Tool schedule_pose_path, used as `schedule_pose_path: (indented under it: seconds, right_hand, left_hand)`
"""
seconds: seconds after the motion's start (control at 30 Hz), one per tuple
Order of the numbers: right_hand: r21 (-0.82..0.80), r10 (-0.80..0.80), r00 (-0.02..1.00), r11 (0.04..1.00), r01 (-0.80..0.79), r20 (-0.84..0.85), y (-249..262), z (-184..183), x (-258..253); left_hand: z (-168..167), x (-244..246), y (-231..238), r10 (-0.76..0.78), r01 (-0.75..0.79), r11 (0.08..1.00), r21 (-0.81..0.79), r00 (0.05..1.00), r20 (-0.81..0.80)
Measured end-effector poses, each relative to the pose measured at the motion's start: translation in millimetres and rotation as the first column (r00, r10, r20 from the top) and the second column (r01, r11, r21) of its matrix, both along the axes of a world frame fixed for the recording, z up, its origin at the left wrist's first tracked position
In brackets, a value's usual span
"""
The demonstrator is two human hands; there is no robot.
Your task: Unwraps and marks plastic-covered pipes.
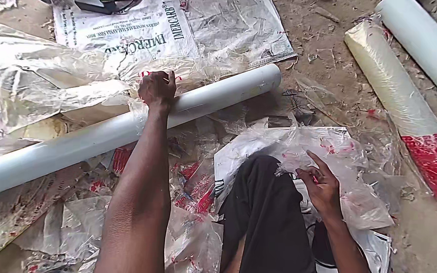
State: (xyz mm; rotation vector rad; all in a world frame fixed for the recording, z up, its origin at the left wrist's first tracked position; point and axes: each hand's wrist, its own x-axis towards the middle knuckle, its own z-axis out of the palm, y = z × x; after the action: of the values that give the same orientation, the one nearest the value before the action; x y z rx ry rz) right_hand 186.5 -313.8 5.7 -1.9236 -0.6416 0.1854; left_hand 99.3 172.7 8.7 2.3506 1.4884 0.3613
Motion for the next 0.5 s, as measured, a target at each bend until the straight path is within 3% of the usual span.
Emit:
schedule_pose_path:
  seconds: [0.13, 0.23, 0.3, 0.4, 0.5]
  right_hand:
    - [-0.357, -0.068, 0.980, 0.925, 0.133, 0.188, -5.1, 5.5, 24.3]
    - [-0.384, 0.006, 0.967, 0.918, 0.096, 0.255, 11.5, 6.2, 35.6]
    - [-0.365, -0.031, 0.954, 0.920, 0.145, 0.299, 20.3, 2.5, 37.1]
    - [-0.366, -0.090, 0.932, 0.903, 0.224, 0.350, 24.8, 2.7, 40.9]
    - [-0.358, -0.148, 0.943, 0.899, 0.254, 0.299, 23.8, 6.8, 46.5]
  left_hand:
    - [2.3, 2.6, 3.2, -0.120, 0.121, 0.985, 0.124, 0.993, -0.015]
    - [-1.0, -13.1, -0.4, -0.353, 0.342, 0.917, 0.204, 0.935, 0.020]
    - [-4.8, -22.3, -9.1, -0.477, 0.460, 0.845, 0.272, 0.879, -0.006]
    - [-14.2, -28.4, -22.2, -0.572, 0.522, 0.764, 0.378, 0.820, 0.024]
    - [-23.7, -51.9, -22.0, -0.642, 0.574, 0.722, 0.385, 0.764, 0.064]
